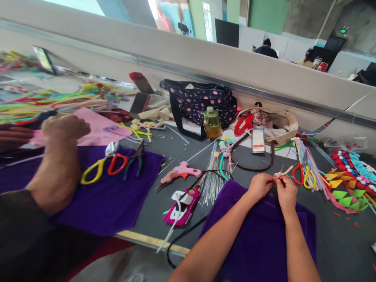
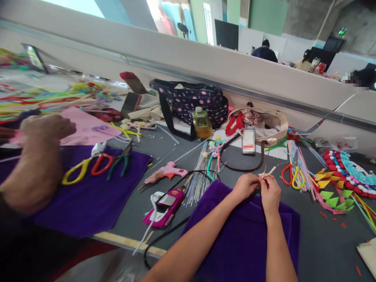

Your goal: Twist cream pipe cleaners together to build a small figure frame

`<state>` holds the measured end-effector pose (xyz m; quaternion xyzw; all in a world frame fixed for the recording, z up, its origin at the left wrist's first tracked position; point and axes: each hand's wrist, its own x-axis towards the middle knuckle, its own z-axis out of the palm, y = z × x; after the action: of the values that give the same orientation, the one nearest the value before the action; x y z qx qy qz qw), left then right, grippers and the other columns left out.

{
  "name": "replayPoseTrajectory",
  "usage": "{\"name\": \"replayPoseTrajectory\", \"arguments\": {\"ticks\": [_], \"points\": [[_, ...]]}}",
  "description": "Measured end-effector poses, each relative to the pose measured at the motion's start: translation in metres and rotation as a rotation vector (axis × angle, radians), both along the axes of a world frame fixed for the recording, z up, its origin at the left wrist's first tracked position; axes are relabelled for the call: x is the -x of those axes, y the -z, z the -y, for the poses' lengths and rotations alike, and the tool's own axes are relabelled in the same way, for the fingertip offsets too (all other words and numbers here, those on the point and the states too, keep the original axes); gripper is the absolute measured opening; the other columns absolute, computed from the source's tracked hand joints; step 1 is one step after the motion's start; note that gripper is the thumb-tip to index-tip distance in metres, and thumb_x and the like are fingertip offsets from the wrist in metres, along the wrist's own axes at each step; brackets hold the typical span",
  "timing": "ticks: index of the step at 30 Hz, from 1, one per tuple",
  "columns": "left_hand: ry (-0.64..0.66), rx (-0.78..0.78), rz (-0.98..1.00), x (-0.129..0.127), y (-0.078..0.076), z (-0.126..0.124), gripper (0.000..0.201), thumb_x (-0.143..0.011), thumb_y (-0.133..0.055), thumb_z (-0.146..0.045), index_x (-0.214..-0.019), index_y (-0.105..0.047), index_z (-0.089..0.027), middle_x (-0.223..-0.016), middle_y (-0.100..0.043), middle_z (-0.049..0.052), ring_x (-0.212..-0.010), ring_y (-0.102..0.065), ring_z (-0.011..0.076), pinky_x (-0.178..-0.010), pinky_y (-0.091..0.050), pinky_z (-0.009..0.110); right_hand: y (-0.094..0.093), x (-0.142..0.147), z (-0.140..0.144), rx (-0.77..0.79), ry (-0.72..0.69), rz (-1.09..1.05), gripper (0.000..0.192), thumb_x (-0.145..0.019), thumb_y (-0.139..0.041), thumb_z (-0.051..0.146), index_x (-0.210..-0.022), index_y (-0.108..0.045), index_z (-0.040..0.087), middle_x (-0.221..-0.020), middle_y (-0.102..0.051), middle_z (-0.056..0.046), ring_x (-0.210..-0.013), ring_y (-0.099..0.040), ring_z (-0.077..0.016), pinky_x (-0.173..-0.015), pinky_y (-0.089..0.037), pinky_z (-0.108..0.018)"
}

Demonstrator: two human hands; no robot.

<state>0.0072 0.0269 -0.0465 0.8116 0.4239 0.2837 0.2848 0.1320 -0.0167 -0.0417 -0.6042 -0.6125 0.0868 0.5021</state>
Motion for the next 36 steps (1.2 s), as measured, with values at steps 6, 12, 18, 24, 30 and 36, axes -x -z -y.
{"name": "replayPoseTrajectory", "arguments": {"ticks": [6, 12, 18, 24, 30, 36], "points": [[-0.001, 0.049, -0.025, 0.001, -0.003, 0.0, 0.017, -0.079, -0.057, -0.022, -0.085, -0.074, -0.022, -0.086, -0.073, 0.004, -0.083, -0.063, 0.0178, -0.072, -0.041, 0.023, 0.004, -0.002, -0.003, -0.004, 0.032, -0.017, 0.021, -0.084, -0.054, 0.036, -0.079, -0.066, 0.019, -0.084, -0.07, -0.007, -0.079, -0.065, -0.0213, -0.075, -0.049, -0.032], [0.038, 0.098, 0.068, 0.002, -0.003, -0.002, 0.017, -0.078, -0.059, -0.023, -0.086, -0.074, -0.023, -0.085, -0.073, 0.002, -0.081, -0.064, 0.0168, -0.068, -0.04, 0.021, 0.008, -0.003, -0.006, 0.005, 0.046, -0.099, 0.019, -0.082, -0.058, 0.036, -0.076, -0.065, 0.019, -0.084, -0.071, -0.007, -0.079, -0.065, -0.0216, -0.074, -0.049, -0.033], [0.039, 0.167, 0.085, 0.002, 0.003, -0.006, 0.018, -0.077, -0.059, -0.023, -0.086, -0.074, -0.024, -0.081, -0.073, 0.0, -0.081, -0.065, 0.0167, -0.068, -0.039, 0.021, 0.007, -0.003, -0.006, 0.0, 0.039, -0.075, 0.018, -0.081, -0.058, 0.034, -0.076, -0.065, 0.019, -0.083, -0.071, -0.007, -0.079, -0.066, -0.0212, -0.074, -0.049, -0.032], [0.039, 0.163, 0.126, 0.002, 0.002, -0.006, 0.016, -0.074, -0.06, -0.021, -0.083, -0.074, -0.022, -0.079, -0.073, 0.0, -0.079, -0.064, 0.0165, -0.067, -0.037, 0.022, 0.005, 0.0, -0.006, -0.011, 0.04, -0.091, 0.017, -0.082, -0.059, 0.033, -0.076, -0.066, 0.019, -0.083, -0.07, -0.006, -0.08, -0.065, -0.0208, -0.075, -0.048, -0.032], [0.195, 0.3, 0.296, 0.004, 0.0, -0.008, 0.012, -0.072, -0.06, -0.021, -0.067, -0.069, -0.014, -0.064, -0.066, -0.001, -0.063, -0.057, 0.0123, -0.061, -0.037, 0.02, -0.002, 0.002, -0.003, -0.002, 0.071, -0.198, 0.019, -0.079, -0.062, 0.036, -0.076, -0.067, 0.018, -0.078, -0.07, -0.005, -0.072, -0.063, -0.0194, -0.07, -0.048, -0.03], [0.372, 0.743, 0.665, 0.01, -0.013, -0.006, 0.026, -0.064, -0.072, -0.032, -0.076, -0.066, -0.01, -0.062, -0.063, 0.001, -0.055, -0.055, 0.0109, -0.059, -0.042, 0.023, -0.011, 0.002, -0.003, 0.111, -0.001, -0.645, 0.027, -0.07, -0.071, 0.04, -0.082, -0.067, 0.016, -0.063, -0.063, 0.0, -0.05, -0.053, -0.0122, -0.045, -0.039, -0.023]]}}
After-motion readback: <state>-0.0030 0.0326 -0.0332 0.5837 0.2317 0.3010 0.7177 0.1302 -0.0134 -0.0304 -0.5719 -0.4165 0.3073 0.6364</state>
